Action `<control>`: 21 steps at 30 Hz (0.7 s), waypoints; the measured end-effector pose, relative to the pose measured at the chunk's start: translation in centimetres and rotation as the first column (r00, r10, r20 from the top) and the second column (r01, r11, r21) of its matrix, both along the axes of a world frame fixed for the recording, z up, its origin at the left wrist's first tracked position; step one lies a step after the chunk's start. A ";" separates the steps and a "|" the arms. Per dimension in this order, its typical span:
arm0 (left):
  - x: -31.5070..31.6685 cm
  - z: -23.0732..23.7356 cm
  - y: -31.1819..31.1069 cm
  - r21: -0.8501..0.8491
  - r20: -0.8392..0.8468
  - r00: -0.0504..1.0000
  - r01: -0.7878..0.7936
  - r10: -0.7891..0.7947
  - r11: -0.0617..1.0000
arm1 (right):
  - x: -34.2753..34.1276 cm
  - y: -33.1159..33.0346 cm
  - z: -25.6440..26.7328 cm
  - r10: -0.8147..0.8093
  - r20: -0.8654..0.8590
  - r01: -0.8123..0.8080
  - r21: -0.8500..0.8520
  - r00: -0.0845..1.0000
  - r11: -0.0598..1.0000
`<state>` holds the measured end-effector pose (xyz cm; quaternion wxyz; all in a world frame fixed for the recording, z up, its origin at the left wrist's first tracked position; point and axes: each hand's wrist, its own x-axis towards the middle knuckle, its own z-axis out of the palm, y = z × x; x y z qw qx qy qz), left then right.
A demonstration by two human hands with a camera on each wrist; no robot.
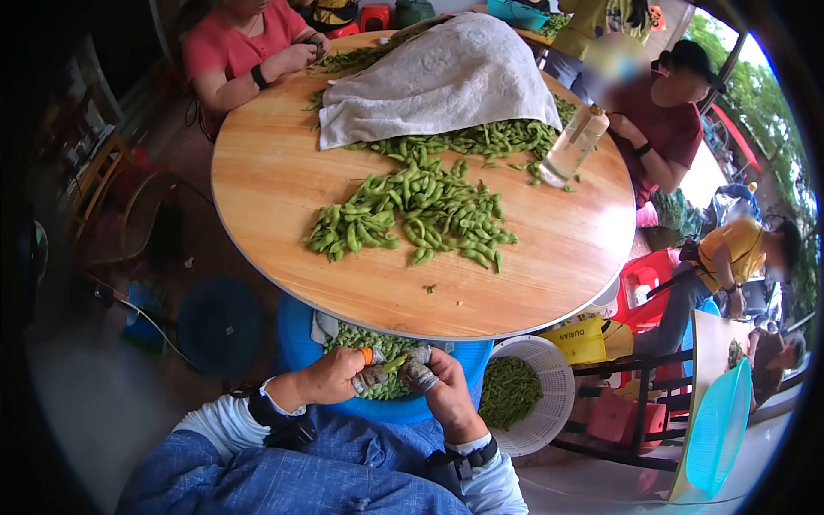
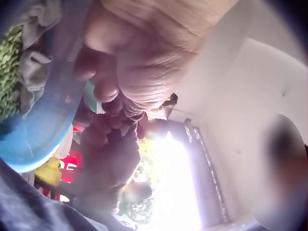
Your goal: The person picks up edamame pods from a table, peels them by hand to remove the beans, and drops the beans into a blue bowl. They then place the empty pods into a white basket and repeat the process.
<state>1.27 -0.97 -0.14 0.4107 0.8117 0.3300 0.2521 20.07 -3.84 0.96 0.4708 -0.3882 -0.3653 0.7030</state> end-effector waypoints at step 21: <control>0.5 -2.0 -0.9 -0.916 0.385 0.776 0.258 0.499 0.306 | -1.3 0.7 -0.2 -0.206 0.667 -0.356 0.602 0.716 0.715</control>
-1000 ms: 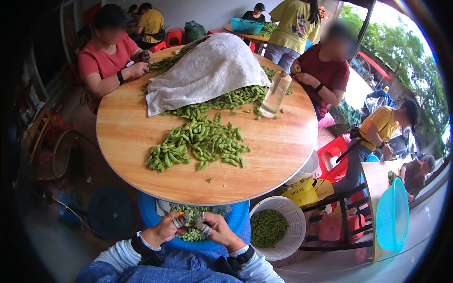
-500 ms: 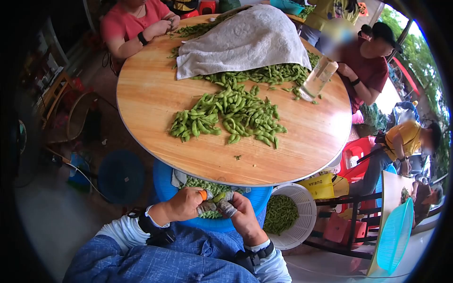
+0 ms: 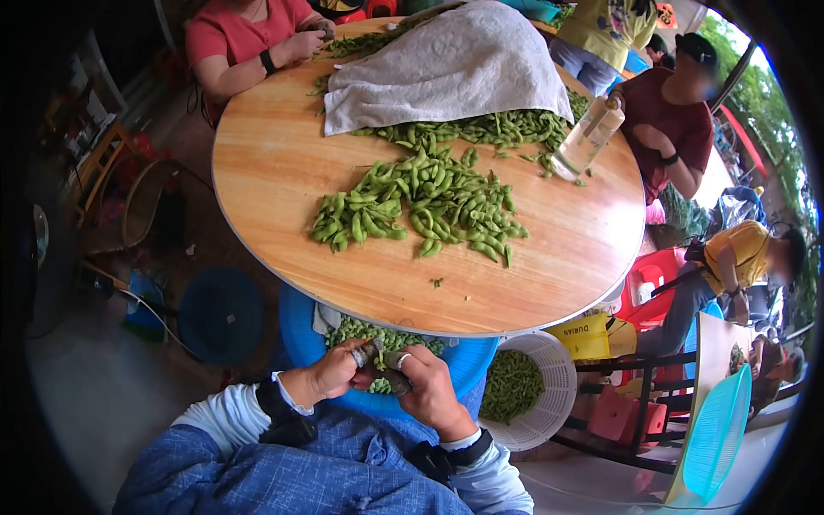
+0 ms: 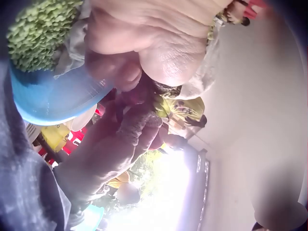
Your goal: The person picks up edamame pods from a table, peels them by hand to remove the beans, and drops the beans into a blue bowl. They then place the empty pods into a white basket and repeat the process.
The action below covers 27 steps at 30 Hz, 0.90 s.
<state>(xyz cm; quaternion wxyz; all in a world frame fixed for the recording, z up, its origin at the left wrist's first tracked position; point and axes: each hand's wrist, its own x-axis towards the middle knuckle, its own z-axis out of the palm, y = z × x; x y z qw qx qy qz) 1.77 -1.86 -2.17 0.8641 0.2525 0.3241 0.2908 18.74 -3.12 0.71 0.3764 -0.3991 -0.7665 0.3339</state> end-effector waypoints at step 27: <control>0.7 -3.8 1.1 -0.136 -0.151 0.989 -0.032 0.012 0.990 | -0.3 1.0 -2.5 -0.111 0.167 0.126 -0.083 0.980 0.989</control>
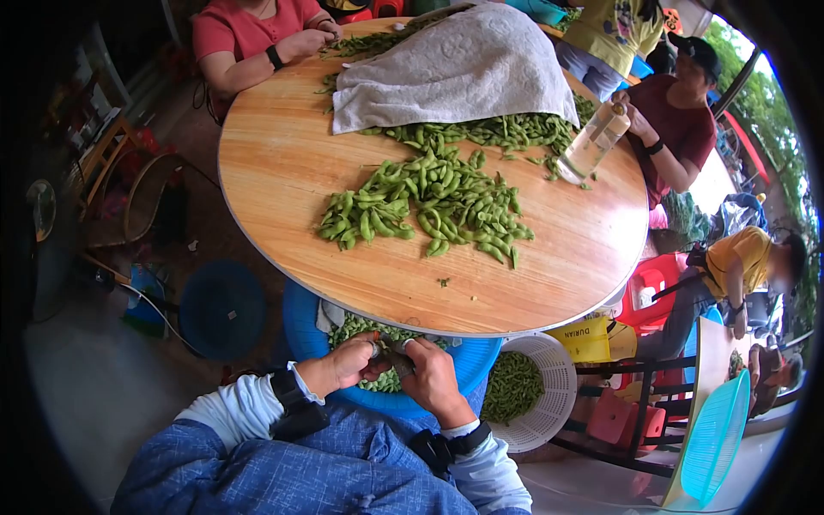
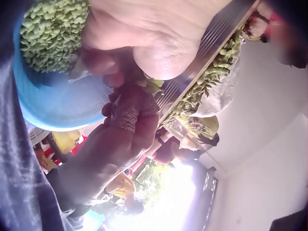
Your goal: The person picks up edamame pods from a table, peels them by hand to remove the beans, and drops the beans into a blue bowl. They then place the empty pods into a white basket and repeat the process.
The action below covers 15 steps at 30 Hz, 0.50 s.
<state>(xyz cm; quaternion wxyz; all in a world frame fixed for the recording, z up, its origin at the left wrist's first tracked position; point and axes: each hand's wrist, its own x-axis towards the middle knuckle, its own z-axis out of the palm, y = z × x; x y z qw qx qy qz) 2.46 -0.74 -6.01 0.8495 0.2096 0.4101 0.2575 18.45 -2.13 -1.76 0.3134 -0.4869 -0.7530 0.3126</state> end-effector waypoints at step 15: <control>-0.6 0.5 0.1 0.020 -0.058 0.997 0.058 -0.057 0.998 | 0.4 0.0 -2.7 -0.167 -0.307 0.008 -0.461 0.937 0.887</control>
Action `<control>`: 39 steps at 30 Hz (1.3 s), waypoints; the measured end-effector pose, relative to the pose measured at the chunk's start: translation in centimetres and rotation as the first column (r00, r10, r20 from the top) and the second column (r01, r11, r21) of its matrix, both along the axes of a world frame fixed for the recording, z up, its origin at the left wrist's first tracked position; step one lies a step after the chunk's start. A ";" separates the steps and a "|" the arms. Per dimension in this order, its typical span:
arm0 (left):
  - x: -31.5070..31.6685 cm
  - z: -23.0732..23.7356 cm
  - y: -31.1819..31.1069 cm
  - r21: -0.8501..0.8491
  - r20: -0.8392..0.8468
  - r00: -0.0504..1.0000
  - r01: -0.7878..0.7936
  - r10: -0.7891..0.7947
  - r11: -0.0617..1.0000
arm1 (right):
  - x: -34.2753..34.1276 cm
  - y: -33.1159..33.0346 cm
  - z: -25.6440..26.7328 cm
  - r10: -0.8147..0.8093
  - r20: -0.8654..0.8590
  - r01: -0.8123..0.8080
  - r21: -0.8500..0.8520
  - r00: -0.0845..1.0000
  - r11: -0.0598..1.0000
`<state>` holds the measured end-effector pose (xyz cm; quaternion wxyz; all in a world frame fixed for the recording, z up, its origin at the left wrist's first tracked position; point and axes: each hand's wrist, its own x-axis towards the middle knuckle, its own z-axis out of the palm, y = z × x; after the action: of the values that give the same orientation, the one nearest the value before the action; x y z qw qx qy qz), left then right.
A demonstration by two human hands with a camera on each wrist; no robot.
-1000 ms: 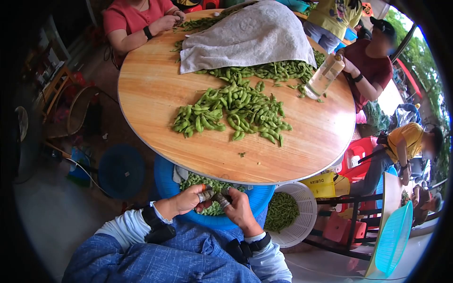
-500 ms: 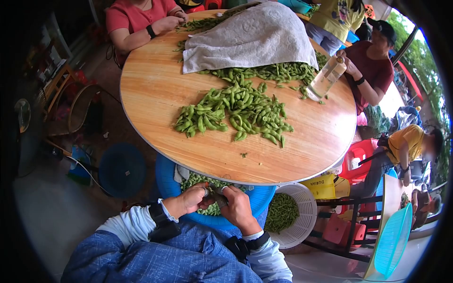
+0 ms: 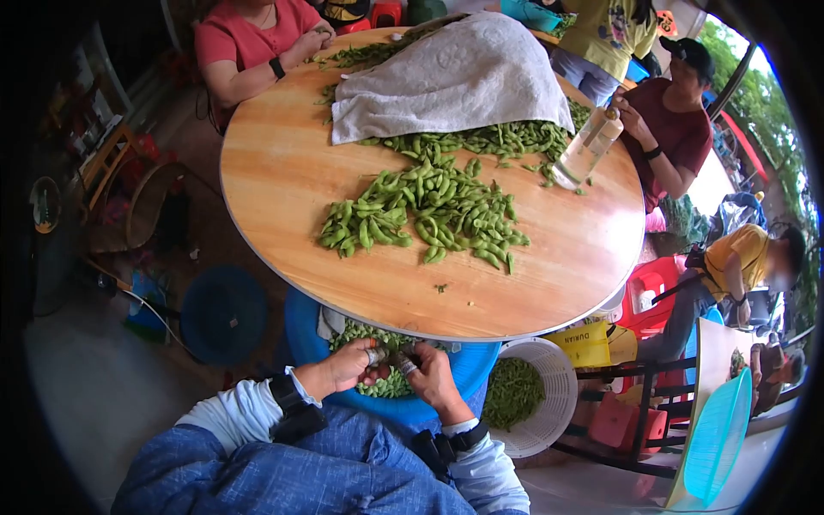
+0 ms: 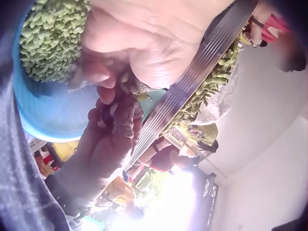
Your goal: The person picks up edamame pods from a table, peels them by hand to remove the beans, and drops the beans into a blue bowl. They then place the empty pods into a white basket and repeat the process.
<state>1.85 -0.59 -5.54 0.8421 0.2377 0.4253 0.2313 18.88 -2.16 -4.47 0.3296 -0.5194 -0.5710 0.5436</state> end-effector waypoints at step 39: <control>3.7 9.8 15.6 0.375 -0.571 0.508 0.860 0.645 -0.345 | 8.0 -4.9 0.0 -0.571 -0.284 0.569 -0.097 0.770 0.817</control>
<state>5.51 14.98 4.24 -0.0755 0.9328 0.3094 0.1685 26.92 -7.03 -4.45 0.5600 -0.5800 -0.3285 0.4920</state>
